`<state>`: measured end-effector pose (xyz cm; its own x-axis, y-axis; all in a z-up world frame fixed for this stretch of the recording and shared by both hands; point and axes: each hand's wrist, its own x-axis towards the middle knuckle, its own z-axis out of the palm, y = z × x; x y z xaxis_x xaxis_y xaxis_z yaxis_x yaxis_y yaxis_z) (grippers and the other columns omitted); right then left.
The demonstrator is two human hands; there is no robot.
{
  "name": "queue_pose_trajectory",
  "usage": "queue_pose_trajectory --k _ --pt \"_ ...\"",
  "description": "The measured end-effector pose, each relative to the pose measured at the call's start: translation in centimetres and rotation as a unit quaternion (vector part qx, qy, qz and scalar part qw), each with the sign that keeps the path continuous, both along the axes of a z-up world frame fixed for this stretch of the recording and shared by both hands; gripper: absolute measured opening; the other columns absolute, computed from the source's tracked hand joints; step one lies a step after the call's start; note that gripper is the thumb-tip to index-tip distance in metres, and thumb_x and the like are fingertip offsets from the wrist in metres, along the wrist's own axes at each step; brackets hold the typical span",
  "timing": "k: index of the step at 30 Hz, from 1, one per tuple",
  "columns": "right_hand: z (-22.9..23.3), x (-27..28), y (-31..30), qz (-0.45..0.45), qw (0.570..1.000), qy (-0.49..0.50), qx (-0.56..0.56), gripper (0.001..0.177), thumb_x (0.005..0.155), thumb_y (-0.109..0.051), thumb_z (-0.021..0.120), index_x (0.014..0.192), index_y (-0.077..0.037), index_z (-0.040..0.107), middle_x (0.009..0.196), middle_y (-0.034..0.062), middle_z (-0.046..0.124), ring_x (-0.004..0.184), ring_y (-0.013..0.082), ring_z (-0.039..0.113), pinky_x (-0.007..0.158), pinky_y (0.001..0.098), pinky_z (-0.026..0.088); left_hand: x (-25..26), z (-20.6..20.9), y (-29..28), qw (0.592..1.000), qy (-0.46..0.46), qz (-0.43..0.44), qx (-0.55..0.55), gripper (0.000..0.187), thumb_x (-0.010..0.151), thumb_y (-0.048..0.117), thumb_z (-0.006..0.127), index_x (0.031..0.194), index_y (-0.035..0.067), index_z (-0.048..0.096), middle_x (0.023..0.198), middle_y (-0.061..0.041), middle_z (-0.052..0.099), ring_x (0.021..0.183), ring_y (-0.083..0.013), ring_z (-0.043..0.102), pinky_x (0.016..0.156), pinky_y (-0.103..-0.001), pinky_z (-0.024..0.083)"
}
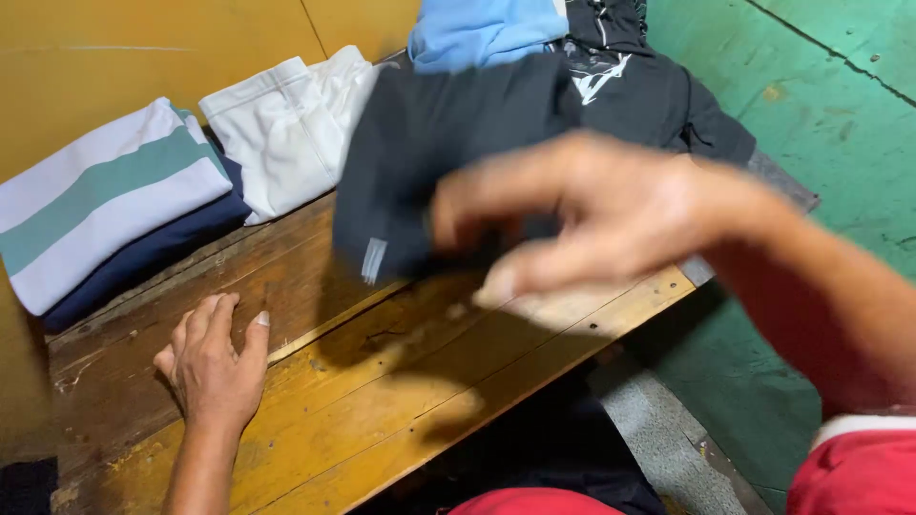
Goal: Folding a black t-shirt on a wooden table.
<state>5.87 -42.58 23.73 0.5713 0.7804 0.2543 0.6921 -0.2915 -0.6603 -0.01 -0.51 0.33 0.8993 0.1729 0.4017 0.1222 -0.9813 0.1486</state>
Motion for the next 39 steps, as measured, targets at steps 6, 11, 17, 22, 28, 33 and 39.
queue_pose_trajectory --k 6,11,17,22,28,33,39 --pt "-7.9 0.0 0.4 -0.032 0.984 -0.171 -0.042 0.025 0.091 -0.020 0.070 0.108 -0.001 0.066 0.103 0.0083 0.070 0.080 0.0248 0.065 0.070 0.0369 0.046 -0.3 -0.3 0.2 0.999 -0.026 -0.017 0.010 0.046 0.098 0.033 0.063 0.132 0.003 0.069 0.139 -0.015 0.066 0.129 -0.0327 0.055 0.101 -0.048 0.033" --pt "-15.5 1.2 -1.0 -0.189 0.936 -0.281 -0.094 0.048 0.093 -0.037 0.070 0.125 -0.001 0.063 0.135 0.0188 0.060 0.123 0.0345 0.057 0.094 0.0458 0.048 -0.3 -0.1 0.1 1.000 -0.002 -0.008 -0.002 0.047 0.100 0.035 0.058 0.134 0.004 0.067 0.140 -0.014 0.065 0.129 -0.0317 0.054 0.098 -0.047 0.032" --pt "-22.2 0.9 0.0 -0.256 0.894 -0.352 -0.106 0.034 0.093 -0.035 0.072 0.117 -0.012 0.065 0.114 0.0057 0.067 0.107 0.0264 0.067 0.082 0.0376 0.054 -0.4 -0.7 0.5 0.996 -0.070 -0.061 0.016 0.034 0.104 0.037 0.065 0.129 0.014 0.072 0.131 -0.009 0.070 0.127 -0.0309 0.063 0.098 -0.048 0.042" --pt "-13.7 -8.6 5.7 -0.041 0.973 -0.007 0.226 0.048 0.088 0.000 0.070 0.135 0.000 0.057 0.122 0.0121 0.072 0.099 0.0240 0.075 0.086 0.0309 0.060 -0.9 1.4 -1.5 0.996 -0.054 -0.065 -0.013 0.039 0.103 0.030 0.060 0.128 0.002 0.072 0.134 -0.014 0.070 0.124 -0.0304 0.059 0.101 -0.045 0.036" --pt "-19.9 -13.5 9.7 0.102 0.987 -0.121 0.038 0.064 0.104 -0.049 0.035 0.143 -0.001 0.047 0.145 0.0220 0.047 0.126 0.0368 0.045 0.091 0.0481 0.032 -1.7 2.6 -1.9 0.987 -0.047 -0.084 -0.129 0.040 0.094 0.026 0.068 0.123 -0.002 0.072 0.130 -0.016 0.070 0.116 -0.0309 0.063 0.102 -0.043 0.035" --pt "-12.6 -9.7 7.2 0.058 0.981 -0.103 0.152 0.041 0.091 -0.032 0.067 0.114 0.001 0.059 0.111 0.0146 0.061 0.098 0.0313 0.057 0.083 0.0437 0.043 -6.1 5.7 -6.2 0.974 0.080 -0.024 -0.211 0.052 0.094 0.038 0.056 0.135 0.008 0.061 0.141 -0.016 0.062 0.121 -0.0326 0.059 0.102 -0.055 0.040" --pt "-14.2 2.1 1.7 -0.258 0.882 -0.393 0.030 0.043 0.098 -0.033 0.061 0.121 0.003 0.060 0.115 0.0189 0.066 0.101 0.0321 0.060 0.079 0.0421 0.043 -11.6 3.3 -11.8 0.989 -0.011 -0.127 -0.075 0.079 0.080 0.046 0.072 0.135 -0.008 0.057 0.144 -0.024 0.056 0.128 -0.0351 0.056 0.103 -0.049 0.036"
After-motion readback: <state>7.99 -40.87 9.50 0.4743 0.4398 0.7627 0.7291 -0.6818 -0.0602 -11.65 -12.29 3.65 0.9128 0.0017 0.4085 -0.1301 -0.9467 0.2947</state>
